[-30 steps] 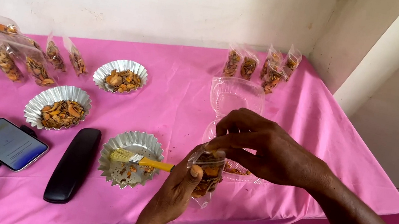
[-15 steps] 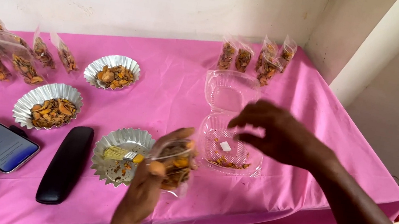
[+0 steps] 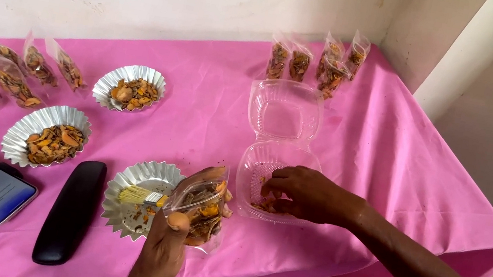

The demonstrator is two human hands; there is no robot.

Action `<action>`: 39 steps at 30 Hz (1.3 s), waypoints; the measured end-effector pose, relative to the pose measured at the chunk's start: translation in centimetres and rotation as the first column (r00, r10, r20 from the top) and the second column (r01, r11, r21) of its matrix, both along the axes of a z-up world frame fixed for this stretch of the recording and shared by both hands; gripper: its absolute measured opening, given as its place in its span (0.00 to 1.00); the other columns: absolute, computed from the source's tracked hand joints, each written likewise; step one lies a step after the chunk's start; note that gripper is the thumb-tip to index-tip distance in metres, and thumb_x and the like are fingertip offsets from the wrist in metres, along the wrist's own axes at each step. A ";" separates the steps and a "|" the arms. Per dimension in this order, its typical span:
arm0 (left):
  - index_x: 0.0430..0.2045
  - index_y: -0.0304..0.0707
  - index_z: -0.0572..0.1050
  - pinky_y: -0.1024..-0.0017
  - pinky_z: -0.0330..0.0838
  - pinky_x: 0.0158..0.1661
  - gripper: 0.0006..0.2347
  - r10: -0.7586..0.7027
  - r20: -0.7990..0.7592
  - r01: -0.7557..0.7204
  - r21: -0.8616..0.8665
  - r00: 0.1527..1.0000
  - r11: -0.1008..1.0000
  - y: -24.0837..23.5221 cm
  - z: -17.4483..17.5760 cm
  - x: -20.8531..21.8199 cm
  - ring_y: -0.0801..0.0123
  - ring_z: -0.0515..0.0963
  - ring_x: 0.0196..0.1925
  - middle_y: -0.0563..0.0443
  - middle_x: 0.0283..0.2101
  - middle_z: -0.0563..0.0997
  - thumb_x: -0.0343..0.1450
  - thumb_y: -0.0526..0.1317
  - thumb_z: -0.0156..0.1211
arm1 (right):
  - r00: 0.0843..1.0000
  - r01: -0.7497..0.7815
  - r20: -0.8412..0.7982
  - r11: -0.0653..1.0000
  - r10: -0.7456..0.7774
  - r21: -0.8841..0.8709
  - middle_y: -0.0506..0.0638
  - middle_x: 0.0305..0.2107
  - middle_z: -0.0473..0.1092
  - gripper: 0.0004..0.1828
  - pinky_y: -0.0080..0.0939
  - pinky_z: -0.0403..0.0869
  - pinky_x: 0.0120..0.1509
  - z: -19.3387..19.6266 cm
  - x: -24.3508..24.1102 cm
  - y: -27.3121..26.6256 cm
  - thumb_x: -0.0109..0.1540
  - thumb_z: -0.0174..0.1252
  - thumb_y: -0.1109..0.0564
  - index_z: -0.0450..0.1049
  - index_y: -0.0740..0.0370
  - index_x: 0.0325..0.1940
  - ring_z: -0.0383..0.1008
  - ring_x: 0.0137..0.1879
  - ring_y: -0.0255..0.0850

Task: Packaging and cleaning small portions of tea ingredients into foil cups and plastic bags using a brush.

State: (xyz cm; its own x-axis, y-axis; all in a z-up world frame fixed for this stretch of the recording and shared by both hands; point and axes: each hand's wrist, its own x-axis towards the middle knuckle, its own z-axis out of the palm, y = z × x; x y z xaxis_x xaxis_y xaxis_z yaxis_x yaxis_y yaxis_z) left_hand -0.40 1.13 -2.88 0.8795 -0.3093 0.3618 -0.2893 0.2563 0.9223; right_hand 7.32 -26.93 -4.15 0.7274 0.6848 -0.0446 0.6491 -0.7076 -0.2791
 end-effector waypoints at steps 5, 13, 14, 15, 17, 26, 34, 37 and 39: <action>0.63 0.34 0.68 0.74 0.75 0.32 0.43 -0.019 0.013 0.020 -0.003 1.000 1.000 -0.6 -0.5 0.7 0.67 0.82 0.43 0.43 0.46 0.82 0.66 0.75 0.48 | 0.996 -0.079 0.044 0.987 0.074 0.137 0.44 0.30 0.72 0.03 0.44 0.69 0.38 -0.6 -0.2 -0.2 0.64 0.60 0.61 0.76 0.53 0.38 0.72 0.36 0.42; 0.62 0.33 0.68 0.76 0.75 0.30 0.44 -0.012 -0.038 0.012 -0.002 0.999 1.000 -0.9 -1.1 1.1 0.69 0.83 0.43 0.44 0.48 0.82 0.65 0.75 0.49 | 0.984 -0.161 0.093 0.984 0.154 0.071 0.47 0.26 0.67 0.07 0.45 0.66 0.33 -1.1 0.5 -0.3 0.68 0.57 0.58 0.71 0.57 0.34 0.67 0.30 0.43; 0.62 0.33 0.68 0.76 0.73 0.29 0.43 -0.005 -0.011 0.005 0.019 1.000 1.000 -1.0 -0.9 1.1 0.69 0.82 0.43 0.44 0.47 0.82 0.66 0.75 0.47 | 0.985 -0.164 0.074 0.983 0.158 0.079 0.47 0.26 0.68 0.07 0.45 0.66 0.34 -1.0 0.6 -0.2 0.67 0.56 0.59 0.70 0.56 0.33 0.67 0.30 0.42; 0.62 0.34 0.68 0.76 0.72 0.28 0.42 0.000 0.015 -0.001 0.041 1.000 0.999 -1.0 -0.8 1.1 0.68 0.82 0.43 0.44 0.46 0.82 0.67 0.74 0.45 | 0.985 -0.166 0.054 0.982 0.162 0.088 0.47 0.26 0.68 0.07 0.44 0.66 0.35 -0.9 0.6 -0.2 0.66 0.56 0.61 0.69 0.55 0.32 0.67 0.30 0.42; 0.62 0.35 0.69 0.77 0.71 0.27 0.43 0.001 -0.035 0.000 0.039 0.999 0.999 -1.0 -1.1 1.2 0.69 0.82 0.43 0.45 0.47 0.82 0.65 0.75 0.47 | 0.991 -0.136 0.014 0.985 0.135 0.108 0.46 0.25 0.67 0.07 0.44 0.65 0.35 -0.9 0.6 -0.1 0.64 0.55 0.62 0.69 0.54 0.32 0.65 0.29 0.42; 0.63 0.42 0.70 0.77 0.72 0.24 0.46 0.042 -0.126 -0.022 0.156 0.991 0.988 -1.3 -1.4 1.7 0.71 0.83 0.42 0.49 0.45 0.85 0.60 0.78 0.43 | 0.974 0.062 -0.225 0.961 0.000 0.269 0.43 0.24 0.72 0.04 0.34 0.70 0.32 3.3 1.5 -0.7 0.60 0.63 0.61 0.76 0.55 0.32 0.69 0.28 0.33; 0.65 0.34 0.64 0.74 0.80 0.37 0.37 -0.149 0.054 0.145 0.070 0.987 0.987 -3.8 -1.0 2.4 0.72 0.79 0.40 0.45 0.46 0.80 0.73 0.69 0.42 | 0.991 -0.120 0.005 0.853 0.136 0.507 0.44 0.26 0.73 0.04 0.32 0.74 0.32 12.4 -1.2 0.2 0.61 0.66 0.61 0.77 0.57 0.35 0.71 0.28 0.31; 0.66 0.38 0.63 0.72 0.78 0.37 0.41 -0.131 -0.056 0.137 0.140 0.990 0.981 -4.3 -0.8 2.3 0.72 0.79 0.41 0.50 0.56 0.81 0.67 0.73 0.43 | 0.984 -0.174 0.117 0.857 0.134 0.485 0.43 0.25 0.71 0.06 0.34 0.72 0.32 14.6 -2.7 1.4 0.60 0.63 0.65 0.75 0.56 0.35 0.70 0.28 0.33; 0.67 0.41 0.61 0.72 0.82 0.35 0.42 -0.101 -0.086 0.118 0.224 0.991 0.967 -4.5 -1.6 2.2 0.72 0.81 0.49 0.52 0.55 0.83 0.66 0.73 0.39 | 0.954 -0.268 0.251 0.848 0.166 0.457 0.43 0.27 0.71 0.03 0.32 0.74 0.33 15.2 -2.9 2.0 0.63 0.62 0.62 0.75 0.56 0.37 0.71 0.29 0.32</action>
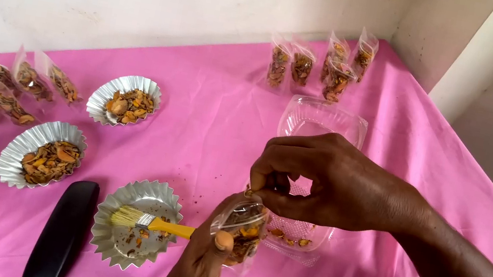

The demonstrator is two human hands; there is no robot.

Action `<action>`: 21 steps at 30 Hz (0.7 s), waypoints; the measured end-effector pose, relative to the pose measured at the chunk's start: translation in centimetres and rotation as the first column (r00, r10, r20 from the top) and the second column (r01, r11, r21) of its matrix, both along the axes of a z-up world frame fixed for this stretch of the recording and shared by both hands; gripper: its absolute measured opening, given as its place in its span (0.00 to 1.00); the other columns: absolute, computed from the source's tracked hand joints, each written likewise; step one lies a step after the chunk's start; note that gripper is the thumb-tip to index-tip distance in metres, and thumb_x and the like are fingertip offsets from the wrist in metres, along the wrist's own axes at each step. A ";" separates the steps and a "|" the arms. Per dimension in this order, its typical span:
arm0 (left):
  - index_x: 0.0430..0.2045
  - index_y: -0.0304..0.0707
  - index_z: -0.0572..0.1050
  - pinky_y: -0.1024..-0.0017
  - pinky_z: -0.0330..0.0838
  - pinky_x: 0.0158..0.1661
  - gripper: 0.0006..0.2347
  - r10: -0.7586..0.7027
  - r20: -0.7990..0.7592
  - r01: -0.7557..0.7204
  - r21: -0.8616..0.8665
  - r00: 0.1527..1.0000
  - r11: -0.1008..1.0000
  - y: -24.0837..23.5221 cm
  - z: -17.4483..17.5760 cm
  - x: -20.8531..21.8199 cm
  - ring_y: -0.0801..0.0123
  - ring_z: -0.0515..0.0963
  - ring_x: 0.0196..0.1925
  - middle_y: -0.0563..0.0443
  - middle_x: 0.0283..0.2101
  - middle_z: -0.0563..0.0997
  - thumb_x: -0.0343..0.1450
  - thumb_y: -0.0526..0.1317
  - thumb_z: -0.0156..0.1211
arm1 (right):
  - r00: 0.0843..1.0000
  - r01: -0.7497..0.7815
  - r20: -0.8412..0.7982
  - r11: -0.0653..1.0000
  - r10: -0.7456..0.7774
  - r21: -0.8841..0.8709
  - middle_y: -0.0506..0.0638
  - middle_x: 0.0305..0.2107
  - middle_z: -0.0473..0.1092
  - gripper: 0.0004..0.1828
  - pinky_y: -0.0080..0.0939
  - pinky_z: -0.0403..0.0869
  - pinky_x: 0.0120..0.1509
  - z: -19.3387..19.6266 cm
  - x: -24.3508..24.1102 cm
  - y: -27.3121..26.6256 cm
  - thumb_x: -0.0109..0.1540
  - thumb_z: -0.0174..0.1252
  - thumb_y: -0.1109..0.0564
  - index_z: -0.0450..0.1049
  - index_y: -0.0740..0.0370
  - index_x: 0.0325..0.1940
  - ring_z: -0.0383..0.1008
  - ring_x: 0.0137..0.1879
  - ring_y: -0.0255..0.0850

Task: Packaging and cleaning small portions of tea ingredients into foil cups and plastic bags using a brush.

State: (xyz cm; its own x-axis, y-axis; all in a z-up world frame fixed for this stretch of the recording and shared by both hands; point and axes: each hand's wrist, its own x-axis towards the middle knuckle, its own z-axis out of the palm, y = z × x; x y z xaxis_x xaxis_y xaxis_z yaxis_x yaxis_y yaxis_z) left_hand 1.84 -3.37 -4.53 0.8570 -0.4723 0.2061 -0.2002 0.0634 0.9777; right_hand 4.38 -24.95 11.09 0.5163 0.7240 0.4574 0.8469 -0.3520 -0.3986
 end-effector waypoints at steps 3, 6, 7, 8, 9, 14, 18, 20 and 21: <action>0.70 0.38 0.58 0.69 0.84 0.42 0.44 0.021 -0.070 -0.025 -0.051 0.997 0.998 -0.1 -1.7 0.2 0.69 0.79 0.57 0.49 0.58 0.80 0.65 0.72 0.44 | 0.999 -0.041 -0.011 0.998 0.040 -0.042 0.43 0.26 0.71 0.04 0.34 0.73 0.32 0.0 0.2 0.4 0.64 0.61 0.63 0.74 0.57 0.36 0.71 0.29 0.33; 0.65 0.37 0.63 0.69 0.79 0.46 0.40 -0.024 0.062 0.030 -0.096 0.998 0.995 -0.4 0.8 -0.1 0.69 0.79 0.52 0.48 0.50 0.82 0.69 0.72 0.42 | 0.999 -0.030 -0.036 0.994 0.027 -0.105 0.43 0.25 0.71 0.03 0.36 0.71 0.32 -0.5 0.2 0.4 0.64 0.59 0.61 0.75 0.55 0.36 0.71 0.27 0.34; 0.65 0.37 0.63 0.69 0.79 0.46 0.40 -0.021 0.063 0.027 -0.097 0.998 0.995 -0.4 0.3 -0.1 0.69 0.79 0.52 0.48 0.50 0.82 0.69 0.72 0.42 | 0.999 -0.033 -0.035 0.994 0.029 -0.107 0.43 0.25 0.71 0.03 0.36 0.71 0.32 -0.4 0.3 0.3 0.64 0.59 0.61 0.75 0.55 0.36 0.71 0.27 0.34; 0.67 0.37 0.61 0.71 0.75 0.40 0.40 -0.042 -0.018 0.039 -0.150 0.999 0.988 -0.4 -0.3 -0.1 0.70 0.77 0.43 0.47 0.46 0.81 0.68 0.70 0.46 | 0.997 -0.044 -0.069 0.991 0.036 -0.128 0.42 0.25 0.71 0.03 0.37 0.71 0.32 -0.3 0.2 0.2 0.65 0.59 0.61 0.76 0.55 0.37 0.70 0.27 0.34; 0.70 0.37 0.59 0.74 0.71 0.34 0.41 -0.066 -0.097 0.045 -0.202 0.993 0.978 -0.3 -1.0 -0.1 0.71 0.74 0.34 0.46 0.42 0.81 0.67 0.68 0.51 | 0.994 -0.056 -0.104 0.987 0.041 -0.149 0.42 0.25 0.72 0.03 0.37 0.71 0.32 -0.2 0.2 0.1 0.65 0.59 0.60 0.77 0.54 0.39 0.70 0.27 0.35; 0.70 0.42 0.57 0.68 0.77 0.42 0.42 -0.031 -0.119 0.017 -0.124 0.992 0.992 -0.3 -1.4 -0.2 0.70 0.78 0.47 0.49 0.55 0.80 0.65 0.70 0.48 | 0.997 -0.057 -0.063 0.985 0.047 -0.164 0.42 0.23 0.71 0.03 0.37 0.71 0.31 0.3 0.8 0.2 0.64 0.61 0.61 0.75 0.55 0.35 0.70 0.26 0.34; 0.67 0.40 0.64 0.72 0.72 0.34 0.41 -0.068 -0.099 0.054 -0.142 0.993 0.988 -0.8 0.5 -0.2 0.72 0.74 0.40 0.51 0.50 0.78 0.65 0.71 0.48 | 0.996 -0.055 -0.083 0.970 0.036 -0.238 0.42 0.23 0.71 0.04 0.38 0.70 0.31 0.9 0.5 0.2 0.64 0.60 0.59 0.75 0.54 0.34 0.69 0.26 0.35; 0.67 0.40 0.64 0.74 0.72 0.34 0.43 -0.065 -0.085 0.052 -0.139 0.994 0.989 -0.6 1.4 -0.2 0.73 0.74 0.40 0.52 0.48 0.79 0.64 0.73 0.47 | 0.999 -0.036 -0.043 0.980 0.029 -0.195 0.42 0.23 0.71 0.04 0.37 0.70 0.31 2.0 -0.3 0.2 0.64 0.61 0.61 0.76 0.55 0.34 0.70 0.27 0.35; 0.67 0.41 0.65 0.75 0.71 0.34 0.44 -0.063 -0.071 0.053 -0.135 0.996 0.989 -0.6 1.9 -0.2 0.74 0.75 0.40 0.53 0.45 0.79 0.63 0.74 0.46 | 1.000 -0.018 -0.003 0.989 0.018 -0.148 0.42 0.22 0.70 0.04 0.37 0.70 0.31 2.5 -0.7 0.2 0.63 0.61 0.62 0.76 0.56 0.34 0.70 0.27 0.34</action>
